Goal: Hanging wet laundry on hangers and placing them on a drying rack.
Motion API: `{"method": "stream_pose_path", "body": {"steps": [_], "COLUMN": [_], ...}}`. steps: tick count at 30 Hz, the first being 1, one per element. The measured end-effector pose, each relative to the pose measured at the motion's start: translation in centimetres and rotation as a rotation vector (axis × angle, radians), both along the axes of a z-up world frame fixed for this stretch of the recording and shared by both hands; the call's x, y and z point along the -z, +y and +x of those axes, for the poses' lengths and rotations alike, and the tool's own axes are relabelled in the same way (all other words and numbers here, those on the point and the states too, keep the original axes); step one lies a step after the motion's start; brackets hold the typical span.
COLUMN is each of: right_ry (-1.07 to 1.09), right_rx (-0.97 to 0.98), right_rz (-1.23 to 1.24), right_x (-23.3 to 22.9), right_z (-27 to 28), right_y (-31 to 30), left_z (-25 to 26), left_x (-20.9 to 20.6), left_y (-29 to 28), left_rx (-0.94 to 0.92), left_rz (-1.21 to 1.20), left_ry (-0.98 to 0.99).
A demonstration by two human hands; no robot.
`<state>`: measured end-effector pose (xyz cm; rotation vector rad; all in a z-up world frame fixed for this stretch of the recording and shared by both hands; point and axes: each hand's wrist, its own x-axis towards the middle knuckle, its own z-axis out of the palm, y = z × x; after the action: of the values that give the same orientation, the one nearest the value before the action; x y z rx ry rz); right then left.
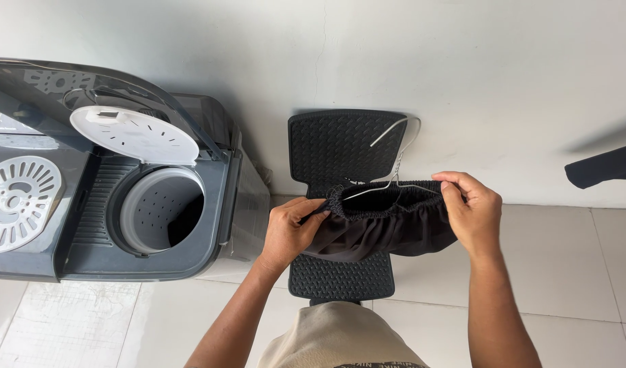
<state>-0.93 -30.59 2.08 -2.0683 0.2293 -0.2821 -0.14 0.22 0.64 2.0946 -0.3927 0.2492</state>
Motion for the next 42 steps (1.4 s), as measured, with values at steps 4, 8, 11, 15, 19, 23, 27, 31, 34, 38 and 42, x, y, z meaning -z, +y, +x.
{"method": "stream_pose_path", "body": {"steps": [4,8,11,15,19,23,27,31,34,38,42], "right_ry": [-0.437,-0.687,-0.749,-0.726,-0.695,-0.622,-0.528,-0.461,-0.426,-0.397,-0.359], "right_rx": [0.113,0.164,-0.018,-0.071,-0.034,-0.122,-0.098,-0.069,-0.050,-0.015,0.046], "right_rz": [-0.305,-0.513,-0.517,-0.373,-0.450,-0.456,-0.248,-0.119,-0.034,0.050,0.094], "right_x": [0.6,1.4,-0.7,-0.4,-1.3,-2.4,0.1,1.1,0.8,0.5,0.5], "right_z": [-0.1,-0.4,-1.1,-1.3,-1.6,-1.6,-1.9,-2.2,-2.6,-3.2,-4.1], "right_y": [1.3,2.0,3.8,3.3,2.5,2.1,0.7,0.3,0.3,0.2,0.5], "left_z": [0.0,-0.2,-0.1,0.3,0.9,1.5,1.7,2.2,2.5,2.4,2.0], "left_x": [0.0,-0.4,-1.0,-1.2,-1.6,-1.9,-2.4,-2.9,-3.8,-4.9,-4.9], "left_y": [-0.1,-0.3,-0.2,0.9,1.8,2.4,3.2,4.1,4.8,5.1,4.3], "left_rx": [-0.025,-0.052,-0.044,0.018,0.066,0.095,0.104,0.150,0.103,0.034,0.020], "left_rz": [-0.014,0.000,-0.076,-0.133,-0.111,-0.085,-0.079,-0.069,-0.001,0.026,0.047], "left_ry": [0.056,0.048,0.048,0.003,-0.008,0.001,0.082,0.026,0.040,0.093,0.121]}}
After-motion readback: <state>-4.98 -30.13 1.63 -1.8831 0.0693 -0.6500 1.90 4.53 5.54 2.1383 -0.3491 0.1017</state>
